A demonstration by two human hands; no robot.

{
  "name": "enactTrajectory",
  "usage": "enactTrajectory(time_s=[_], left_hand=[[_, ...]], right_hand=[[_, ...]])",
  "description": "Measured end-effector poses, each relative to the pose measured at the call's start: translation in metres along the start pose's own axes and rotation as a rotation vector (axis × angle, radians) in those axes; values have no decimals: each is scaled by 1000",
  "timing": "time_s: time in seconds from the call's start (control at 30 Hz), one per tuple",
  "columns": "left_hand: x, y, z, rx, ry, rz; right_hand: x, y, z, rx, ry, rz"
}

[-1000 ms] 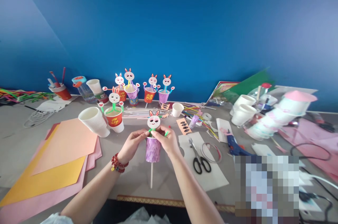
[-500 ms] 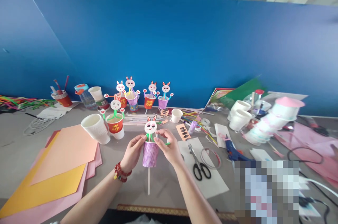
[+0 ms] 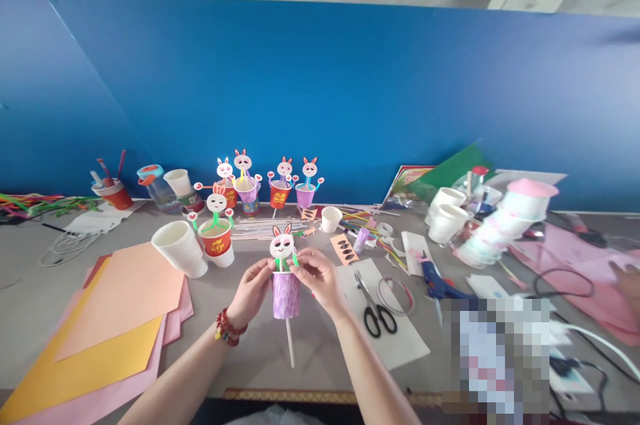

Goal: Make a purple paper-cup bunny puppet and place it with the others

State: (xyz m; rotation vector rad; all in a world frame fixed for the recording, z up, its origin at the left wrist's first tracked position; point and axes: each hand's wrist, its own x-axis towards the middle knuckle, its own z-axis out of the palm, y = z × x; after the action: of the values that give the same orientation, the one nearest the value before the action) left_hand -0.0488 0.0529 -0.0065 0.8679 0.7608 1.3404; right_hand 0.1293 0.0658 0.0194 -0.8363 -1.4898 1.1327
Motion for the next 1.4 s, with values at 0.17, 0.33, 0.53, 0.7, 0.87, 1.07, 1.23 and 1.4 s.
enactTrajectory(time_s=[0.17,0.33,0.53,0.7,0.87,1.07,1.23,1.4], left_hand=[[0,0,1,28,-29,-3],[0,-1,2,53,-26,4],[-1,-8,3,50,75,56],[-1,-9,5,37,138,97],[-2,-1,8,35,189,124],[-10,15,13,39,170,112],[-18,20,22,-13,126,94],[-24,16,29,-3,102,156]], right_hand=[[-1,2,-3,-28,-33,97],[-2,0,-3,-119,-27,70],[-5,4,3,-122,22,17],[-9,5,5,-240,37,-27],[-12,-4,3,-364,-1,-91],[-16,-7,-2,-372,-17,-155],[-17,-21,2,-390,-38,-152],[-18,-26,7,-331,-46,-110]])
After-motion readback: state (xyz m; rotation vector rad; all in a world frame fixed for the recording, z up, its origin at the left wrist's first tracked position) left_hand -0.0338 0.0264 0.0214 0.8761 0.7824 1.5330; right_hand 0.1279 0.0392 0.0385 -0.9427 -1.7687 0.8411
